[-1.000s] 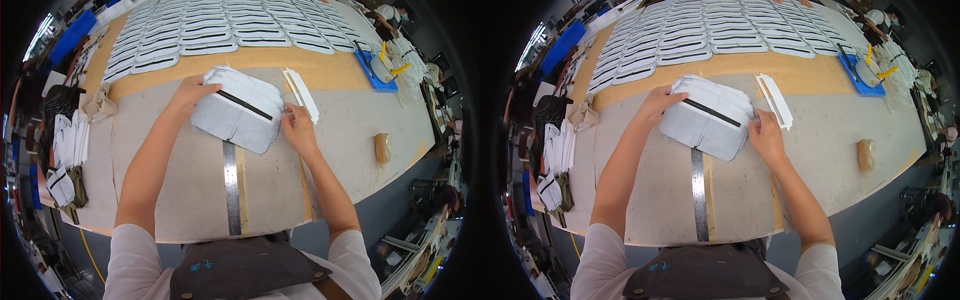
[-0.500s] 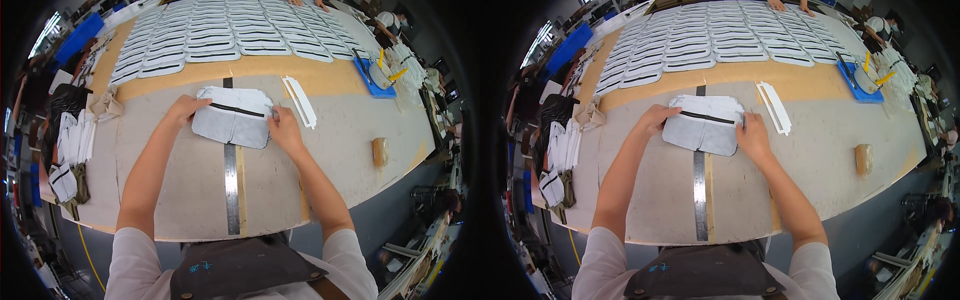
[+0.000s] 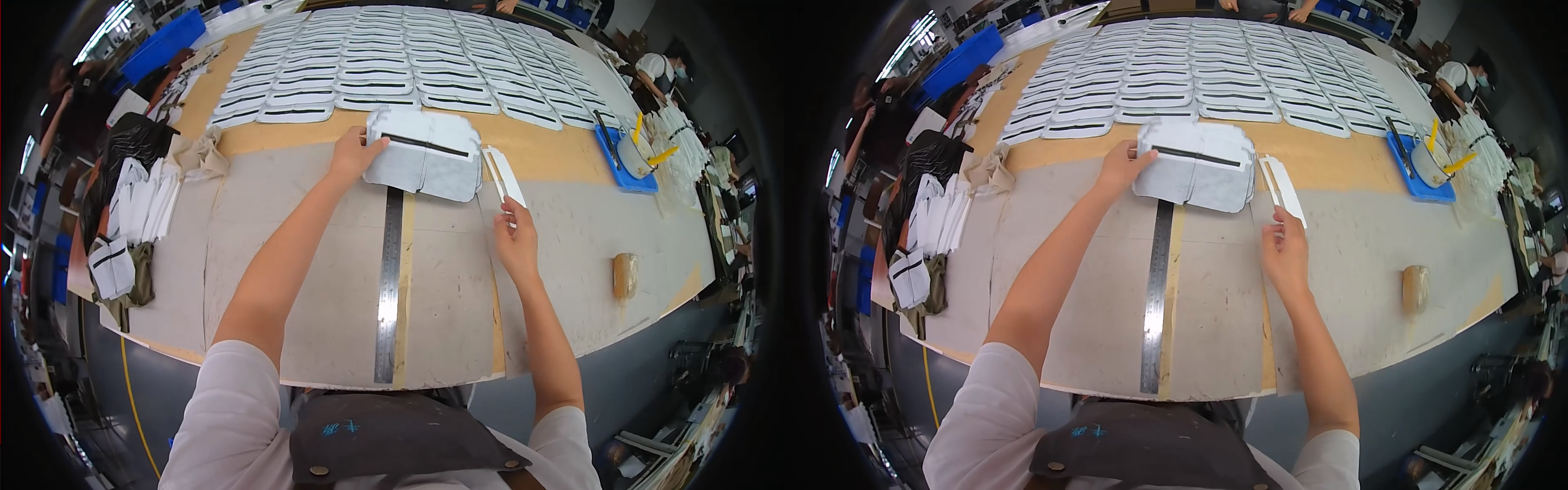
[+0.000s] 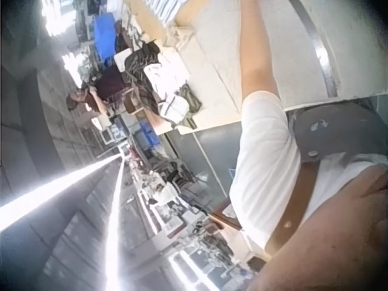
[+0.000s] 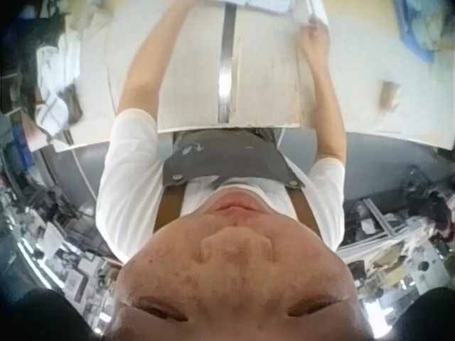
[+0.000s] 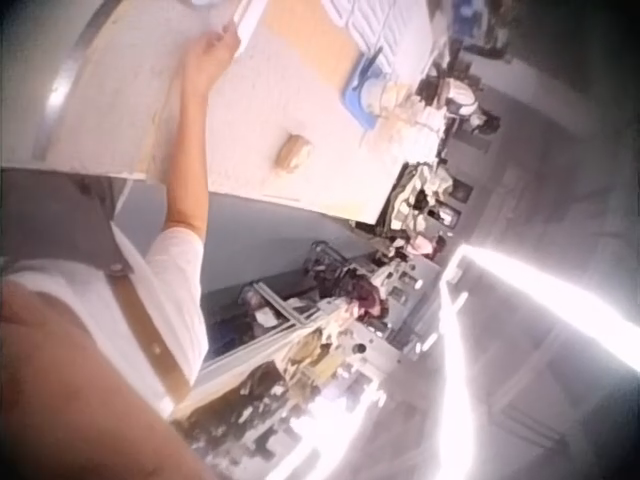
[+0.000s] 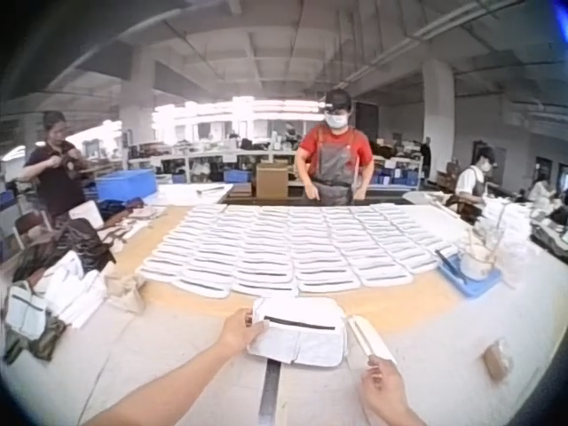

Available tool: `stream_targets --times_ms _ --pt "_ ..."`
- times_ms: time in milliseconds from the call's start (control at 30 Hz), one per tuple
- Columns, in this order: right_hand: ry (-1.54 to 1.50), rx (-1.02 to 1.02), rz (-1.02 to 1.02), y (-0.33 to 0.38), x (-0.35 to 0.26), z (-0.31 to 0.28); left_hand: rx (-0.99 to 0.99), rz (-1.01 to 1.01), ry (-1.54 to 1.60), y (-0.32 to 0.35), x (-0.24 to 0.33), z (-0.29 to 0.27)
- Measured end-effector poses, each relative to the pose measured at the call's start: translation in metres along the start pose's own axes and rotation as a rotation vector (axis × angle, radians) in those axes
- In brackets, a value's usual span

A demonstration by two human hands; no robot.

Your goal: Applying glue to plastic/leather templates and attaching them to larger bag components to assemble a collection of items.

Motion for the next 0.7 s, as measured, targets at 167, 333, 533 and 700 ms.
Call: stream_targets --times_ms 167,333,533,700 --pt "0.169 -0.139 -0.108 0.024 -0.020 0.006 0.231 0.313 -0.719 0.097 0.000 -0.026" --pt "0.419 -0.339 -0.317 0.074 -0.046 0.020 0.214 0.139 -0.852 0.250 -0.031 -0.066" --pt "0.592 -0.686 -0.449 0.125 -0.067 0.063 -0.070 0.077 -1.149 0.322 -0.043 -0.057" --pt "0.620 -0.745 -0.421 0.122 -0.062 0.064 -0.130 0.003 -1.240 0.320 -0.058 -0.044"
Point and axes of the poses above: each hand's wrist, its own y-axis away from the middle knuckle, its own z-axis out of the palm, x = y × z, the point moved 10 cm from there along -y, towards the middle knuckle, and after that the axes turned 12 degrees about -x, right-handed, at the moved point
